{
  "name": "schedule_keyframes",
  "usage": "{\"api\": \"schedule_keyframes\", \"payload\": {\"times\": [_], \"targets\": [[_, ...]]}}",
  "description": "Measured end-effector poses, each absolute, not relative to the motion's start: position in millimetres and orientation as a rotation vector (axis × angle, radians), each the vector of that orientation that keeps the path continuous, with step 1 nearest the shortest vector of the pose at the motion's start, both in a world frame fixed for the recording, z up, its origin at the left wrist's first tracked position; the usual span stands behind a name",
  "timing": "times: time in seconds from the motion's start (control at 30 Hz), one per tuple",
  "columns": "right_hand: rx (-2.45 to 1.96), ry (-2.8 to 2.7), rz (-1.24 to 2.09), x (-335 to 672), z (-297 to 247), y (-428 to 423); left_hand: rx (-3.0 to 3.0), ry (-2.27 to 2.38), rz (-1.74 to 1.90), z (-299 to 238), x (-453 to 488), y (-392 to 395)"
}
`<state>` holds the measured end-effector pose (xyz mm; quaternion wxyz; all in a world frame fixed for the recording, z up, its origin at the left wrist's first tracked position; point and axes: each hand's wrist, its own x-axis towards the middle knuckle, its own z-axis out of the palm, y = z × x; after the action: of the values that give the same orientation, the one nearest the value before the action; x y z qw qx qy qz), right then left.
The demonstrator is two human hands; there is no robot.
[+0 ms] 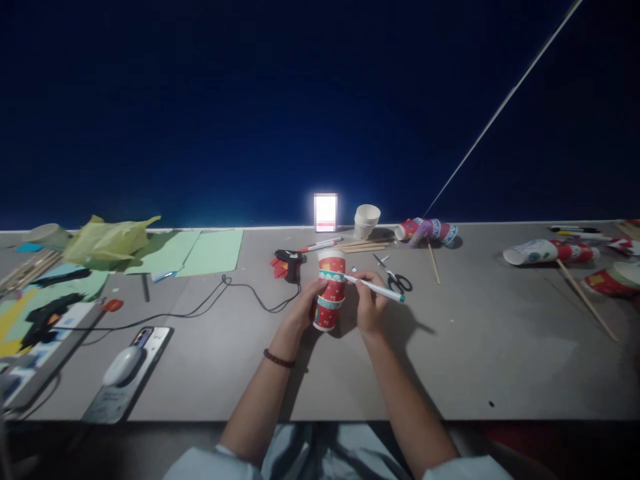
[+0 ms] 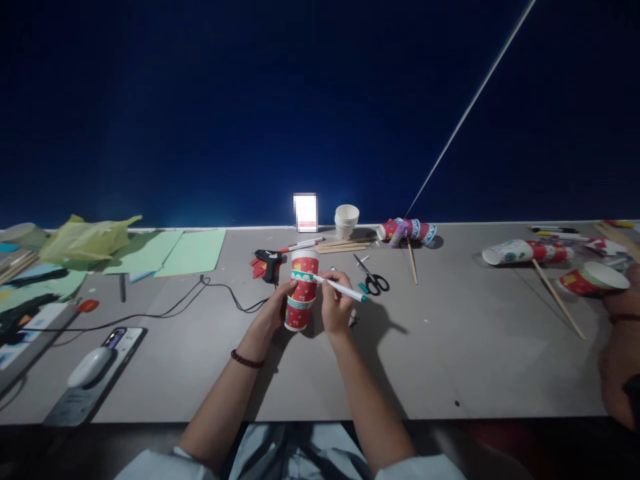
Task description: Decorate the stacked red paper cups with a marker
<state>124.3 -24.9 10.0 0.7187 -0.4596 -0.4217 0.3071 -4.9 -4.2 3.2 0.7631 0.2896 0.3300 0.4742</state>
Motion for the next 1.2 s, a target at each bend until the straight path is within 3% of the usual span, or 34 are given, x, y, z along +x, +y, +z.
{"api": "schedule_keyframes", "payload": {"times": [1.2], "targets": [[-0.904,-0.612,0.893,122.5,8.8,-15.8,0.4,0.721,0.914,-2.9,-11.1,-0.7]]}}
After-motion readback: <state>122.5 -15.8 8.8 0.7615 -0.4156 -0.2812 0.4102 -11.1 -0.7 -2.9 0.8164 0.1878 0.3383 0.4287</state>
